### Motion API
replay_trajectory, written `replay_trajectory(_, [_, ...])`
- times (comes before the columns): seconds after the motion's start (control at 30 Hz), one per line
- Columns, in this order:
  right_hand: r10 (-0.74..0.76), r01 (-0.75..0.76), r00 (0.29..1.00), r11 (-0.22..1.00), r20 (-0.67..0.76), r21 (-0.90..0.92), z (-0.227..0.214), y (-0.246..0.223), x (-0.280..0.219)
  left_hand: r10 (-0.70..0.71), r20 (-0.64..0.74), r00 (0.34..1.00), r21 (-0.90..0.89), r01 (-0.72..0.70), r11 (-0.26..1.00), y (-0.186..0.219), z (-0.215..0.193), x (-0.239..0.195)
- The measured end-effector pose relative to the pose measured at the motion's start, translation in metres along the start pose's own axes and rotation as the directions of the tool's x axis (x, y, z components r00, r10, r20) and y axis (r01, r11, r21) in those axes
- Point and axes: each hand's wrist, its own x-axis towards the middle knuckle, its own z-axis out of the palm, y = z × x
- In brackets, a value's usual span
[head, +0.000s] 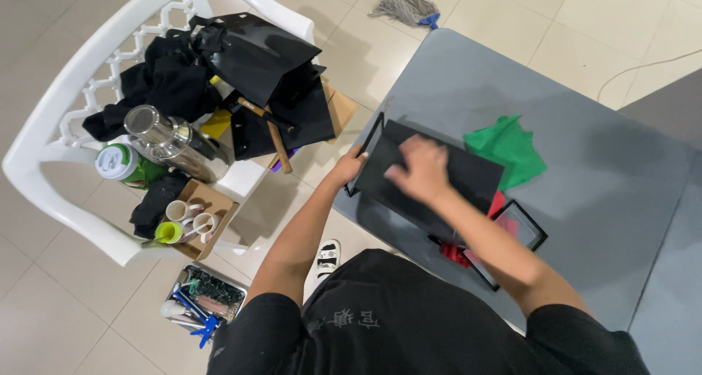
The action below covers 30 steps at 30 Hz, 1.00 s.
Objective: The person assembles a black tablet case by inserting a clear plastic backplate into the case, aligning it, and pressing the edges to secure it. They then fold the case closed and open it again to check the fit.
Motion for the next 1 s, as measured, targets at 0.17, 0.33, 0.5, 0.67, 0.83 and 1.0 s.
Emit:
replay_trajectory(0.17, [-0.155,0.171,0.979,0.978,0.13,-0.123,0.102,-0.013,-0.03,0.045,-0.034,0.998,-0.097,-0.049,0.994,-0.003,0.007,0.007])
replay_trajectory(0.33, [-0.094,0.125,0.933,0.99,0.348,-0.068,0.072,-0.046,-0.038,0.128,-0.093,0.987,-0.047,-0.133,0.99,-0.025,0.016,0.021])
replay_trajectory(0.5, [-0.217,0.24,0.964,0.96,0.155,-0.146,0.119,-0.008,-0.04,0.151,-0.086,0.985,-0.051,-0.156,0.986,-0.016,0.013,0.021])
replay_trajectory(0.67, [-0.291,0.277,0.955,0.944,-0.052,-0.179,0.048,-0.002,-0.014,0.178,-0.021,0.984,0.273,-0.165,0.948,0.101,-0.038,-0.003])
replay_trajectory(0.83, [-0.29,0.276,0.9,0.957,-0.327,-0.089,-0.016,-0.008,-0.016,0.419,-0.092,0.903,0.549,-0.305,0.778,0.235,-0.072,-0.082])
replay_trajectory(1.0, [-0.013,0.259,0.779,0.917,-0.627,0.302,0.041,0.011,-0.053,0.566,-0.074,0.821,0.787,-0.3,0.539,0.288,-0.031,-0.152])
